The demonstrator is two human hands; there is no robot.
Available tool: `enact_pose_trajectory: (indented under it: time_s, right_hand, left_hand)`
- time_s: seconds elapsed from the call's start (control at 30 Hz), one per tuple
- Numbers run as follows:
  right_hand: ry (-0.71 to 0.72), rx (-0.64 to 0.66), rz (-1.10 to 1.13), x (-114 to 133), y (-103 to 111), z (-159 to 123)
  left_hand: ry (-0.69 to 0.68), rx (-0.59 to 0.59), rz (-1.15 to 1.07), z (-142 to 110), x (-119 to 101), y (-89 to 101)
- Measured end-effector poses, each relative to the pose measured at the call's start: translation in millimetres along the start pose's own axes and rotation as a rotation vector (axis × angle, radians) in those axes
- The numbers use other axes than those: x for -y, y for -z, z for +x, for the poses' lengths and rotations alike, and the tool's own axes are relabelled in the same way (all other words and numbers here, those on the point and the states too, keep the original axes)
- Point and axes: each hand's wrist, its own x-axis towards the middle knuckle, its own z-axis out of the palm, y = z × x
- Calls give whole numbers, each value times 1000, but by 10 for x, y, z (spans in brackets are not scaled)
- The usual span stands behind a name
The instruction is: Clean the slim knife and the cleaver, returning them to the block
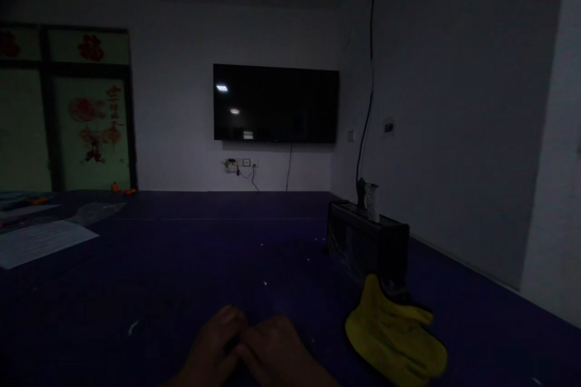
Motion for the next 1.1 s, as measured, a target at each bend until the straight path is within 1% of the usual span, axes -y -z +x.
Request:
enact_pose_trajectory:
  time_s: [0.23, 0.33, 0.5, 0.63, 0.77, 0.9, 1.1]
  right_hand:
    - [6, 10, -35, -3, -8, 21]
    - [5, 25, -36, 2, -5, 27]
    - [3, 11, -10, -3, -21, 28]
    - [14, 29, -23, -2, -25, 32]
    - [4, 16, -6, 10, -3, 32]
    - [-8, 32, -29, 21, 13, 31]
    - [37, 4, -45, 12, -4, 20]
  left_hand:
    - [1, -14, -35, -3, -4, 9]
    - [30, 4, -67, -6, 0, 12]
    - [74, 30, -109, -11, -14, 33]
    - [59, 32, -129, -21, 8, 11]
    - [57, 27, -149, -12, 34, -20]
    - [84, 42, -158, 8, -4, -9]
    - [47, 20, -135, 25, -66, 21]
